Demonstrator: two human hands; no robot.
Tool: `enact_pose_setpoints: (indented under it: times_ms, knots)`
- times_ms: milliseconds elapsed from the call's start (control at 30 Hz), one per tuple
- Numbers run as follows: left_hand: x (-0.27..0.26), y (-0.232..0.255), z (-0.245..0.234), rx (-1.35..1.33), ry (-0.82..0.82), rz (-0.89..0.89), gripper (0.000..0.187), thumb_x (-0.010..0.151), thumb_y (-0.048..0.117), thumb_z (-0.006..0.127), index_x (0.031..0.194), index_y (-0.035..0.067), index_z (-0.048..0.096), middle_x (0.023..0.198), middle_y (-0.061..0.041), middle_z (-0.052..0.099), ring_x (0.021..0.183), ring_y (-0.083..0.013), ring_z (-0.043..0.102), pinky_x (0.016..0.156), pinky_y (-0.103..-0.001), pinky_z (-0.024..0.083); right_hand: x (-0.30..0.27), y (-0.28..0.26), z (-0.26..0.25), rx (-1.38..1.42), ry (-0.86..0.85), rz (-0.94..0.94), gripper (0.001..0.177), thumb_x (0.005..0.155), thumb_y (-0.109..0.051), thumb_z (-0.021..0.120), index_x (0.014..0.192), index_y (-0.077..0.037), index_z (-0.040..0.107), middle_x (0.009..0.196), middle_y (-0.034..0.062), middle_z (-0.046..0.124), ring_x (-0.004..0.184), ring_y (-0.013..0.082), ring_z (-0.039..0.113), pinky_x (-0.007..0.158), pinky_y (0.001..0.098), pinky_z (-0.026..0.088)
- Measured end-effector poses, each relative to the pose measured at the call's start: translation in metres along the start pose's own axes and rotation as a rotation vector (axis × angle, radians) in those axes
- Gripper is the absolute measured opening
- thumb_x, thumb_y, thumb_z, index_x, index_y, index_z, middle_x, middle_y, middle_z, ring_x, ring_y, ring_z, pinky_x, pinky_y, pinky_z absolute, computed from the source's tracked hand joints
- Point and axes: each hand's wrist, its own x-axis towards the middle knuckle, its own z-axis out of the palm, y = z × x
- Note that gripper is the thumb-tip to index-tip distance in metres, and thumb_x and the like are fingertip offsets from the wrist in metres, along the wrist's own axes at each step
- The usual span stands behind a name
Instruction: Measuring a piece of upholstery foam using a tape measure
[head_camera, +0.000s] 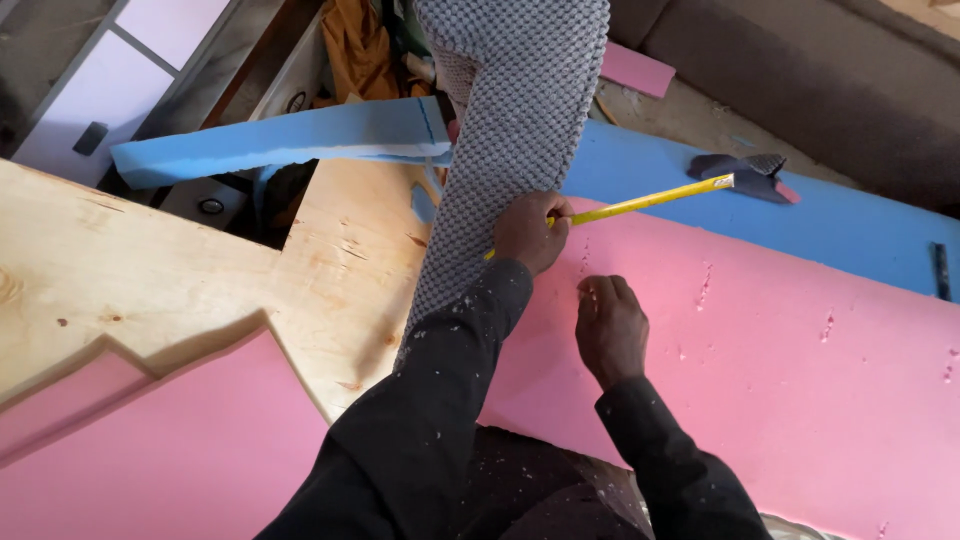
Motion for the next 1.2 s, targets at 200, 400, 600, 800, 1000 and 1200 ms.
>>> enact_pose_setpoints:
  times_ms: [200,400,600,800,1000,1200]
  knots:
    - [-0.031,0.004,0.010,0.000,0.250,-0.092,0.005,0.104,0.023,0.071,0.109,0.025,0.070,0.112,-0.008,0.081,0.109,-0.0392,0.082,0.090,-0.063,0.072,-0.001,-0.032,-0.029,0.107,-0.001,-0.141,0.010,0.108,-0.015,0.072,0.117,-0.019,0.071,0.161,0.0057,0.071,0.155,0.0325,0.064,0.109,0.0513,0.064]
    - [-0.098,0.068,0.010,0.182,0.214,-0.201,0.004,0.114,0.022,0.056,0.117,0.022,0.059,0.116,-0.011,0.071,0.096,-0.0409,0.081,0.088,-0.063,0.071,-0.006,-0.028,-0.024,-0.178,-0.177,-0.413,0.062,0.103,-0.009,0.071,0.164,-0.009,0.065,0.180,0.0163,0.056,0.171,0.0367,0.044,0.131,0.0465,0.047]
    - [-0.059,0.036,0.046,0.400,0.135,-0.260,0.026,0.105,0.027,0.070,0.125,0.012,0.063,0.121,-0.015,0.077,0.087,-0.0456,0.084,0.078,-0.064,0.071,0.018,0.007,0.014,-0.286,-0.535,-0.274,0.085,0.098,-0.024,0.060,0.181,-0.021,0.042,0.194,-0.0009,0.032,0.179,0.0237,0.026,0.130,0.0530,0.043]
    - [-0.033,0.025,0.061,0.546,0.085,-0.229,0.035,0.103,0.014,0.068,0.136,0.004,0.073,0.120,-0.018,0.079,0.085,-0.0419,0.085,0.072,-0.059,0.072,0.037,-0.005,0.000,-0.245,-0.653,-0.207,0.072,0.104,-0.012,0.055,0.173,-0.032,0.055,0.187,-0.0218,0.041,0.181,0.0089,0.017,0.132,0.0525,0.040]
    - [-0.002,-0.019,0.079,0.468,0.008,-0.252,0.044,0.093,0.031,0.087,0.125,0.002,0.075,0.116,-0.021,0.080,0.095,-0.0477,0.085,0.078,-0.062,0.072,0.061,0.012,0.021,-0.043,-0.630,0.010,0.047,0.101,-0.063,0.072,0.093,-0.017,0.083,0.098,0.0101,0.088,0.107,0.0367,0.086,0.093,0.0574,0.068]
    - [-0.037,-0.006,0.007,0.429,0.022,-0.036,0.008,0.097,0.023,0.072,0.104,0.022,0.077,0.105,-0.012,0.083,0.106,-0.0452,0.084,0.094,-0.062,0.066,0.030,-0.001,-0.080,0.827,-0.626,0.256,0.031,0.108,-0.040,0.076,0.124,-0.014,0.076,0.170,0.0179,0.066,0.167,0.0407,0.051,0.139,0.0557,0.038]
